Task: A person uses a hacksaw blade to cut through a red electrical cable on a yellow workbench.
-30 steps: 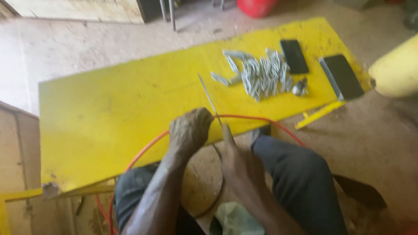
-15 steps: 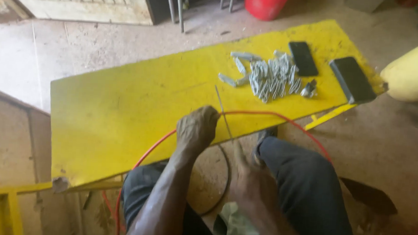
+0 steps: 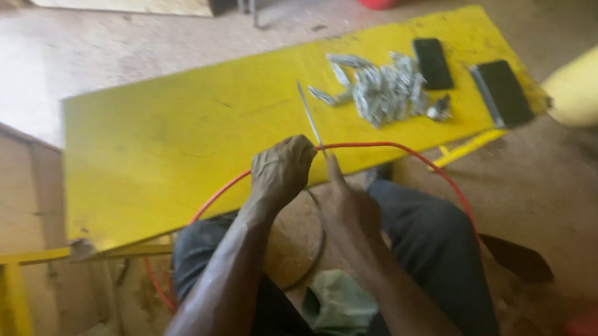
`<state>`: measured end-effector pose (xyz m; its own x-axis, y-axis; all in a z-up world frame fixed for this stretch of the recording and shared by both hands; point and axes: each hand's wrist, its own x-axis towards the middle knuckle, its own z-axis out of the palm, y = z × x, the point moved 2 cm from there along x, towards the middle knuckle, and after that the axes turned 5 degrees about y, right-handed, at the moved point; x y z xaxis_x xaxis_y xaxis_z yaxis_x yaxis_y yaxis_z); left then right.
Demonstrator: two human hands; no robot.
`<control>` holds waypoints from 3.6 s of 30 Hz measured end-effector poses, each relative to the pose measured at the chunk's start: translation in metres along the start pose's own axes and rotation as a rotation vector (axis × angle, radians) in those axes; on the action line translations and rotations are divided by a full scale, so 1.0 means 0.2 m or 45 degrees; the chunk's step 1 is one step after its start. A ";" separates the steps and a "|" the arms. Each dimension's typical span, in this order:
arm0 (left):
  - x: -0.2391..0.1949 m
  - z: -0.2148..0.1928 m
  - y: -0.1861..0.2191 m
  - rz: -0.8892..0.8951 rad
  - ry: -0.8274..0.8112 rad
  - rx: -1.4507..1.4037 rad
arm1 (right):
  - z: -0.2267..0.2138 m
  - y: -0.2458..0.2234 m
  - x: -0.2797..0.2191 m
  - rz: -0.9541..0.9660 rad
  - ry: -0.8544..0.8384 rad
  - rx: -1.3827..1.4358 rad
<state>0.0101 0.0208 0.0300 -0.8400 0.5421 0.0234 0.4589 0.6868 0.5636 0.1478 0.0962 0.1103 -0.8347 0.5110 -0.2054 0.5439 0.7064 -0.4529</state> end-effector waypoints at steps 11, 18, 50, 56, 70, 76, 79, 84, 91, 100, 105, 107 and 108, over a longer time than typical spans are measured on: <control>-0.05 0.05 -0.04 0.145 0.062 0.030 | 0.02 0.04 -0.05 0.054 -0.121 -0.057; 0.02 0.08 -0.09 0.145 0.085 0.188 | 0.16 0.09 0.10 0.007 -0.100 -0.088; 0.08 0.04 -0.09 -0.013 0.130 0.062 | 0.03 0.02 -0.08 -0.026 -0.048 -0.134; 0.01 0.10 -0.04 0.039 0.072 0.021 | 0.24 0.17 0.32 -0.096 0.089 -0.151; -0.01 0.05 -0.06 0.011 -0.034 0.073 | 0.20 0.09 0.31 -0.200 0.083 -0.094; 0.07 -0.03 -0.12 -0.122 0.090 0.034 | 0.01 0.01 -0.08 -0.065 -0.064 -0.009; 0.00 0.03 -0.08 -0.085 -0.042 0.101 | 0.04 0.03 -0.10 0.096 -0.141 -0.120; 0.01 0.04 -0.02 -0.084 -0.129 0.185 | 0.23 0.05 0.41 -0.218 0.062 -0.019; 0.00 0.00 -0.10 -0.080 -0.076 0.039 | 0.10 0.09 -0.04 0.053 -0.141 -0.008; 0.02 -0.03 -0.08 0.036 0.077 0.079 | 0.13 0.04 0.21 -0.164 0.021 0.031; 0.01 -0.06 -0.04 -0.085 0.008 -0.029 | 0.17 0.12 -0.06 -0.035 -0.017 -0.156; 0.00 -0.05 -0.02 -0.067 -0.050 -0.032 | 0.10 0.04 0.06 -0.009 -0.012 -0.048; -0.04 -0.08 -0.03 -0.088 -0.090 -0.002 | 0.07 -0.02 0.11 -0.023 -0.032 0.083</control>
<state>0.0086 0.0050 0.0392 -0.8469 0.5266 -0.0738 0.4005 0.7230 0.5629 0.1252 0.0976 0.0952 -0.8468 0.4852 -0.2180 0.5224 0.6816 -0.5123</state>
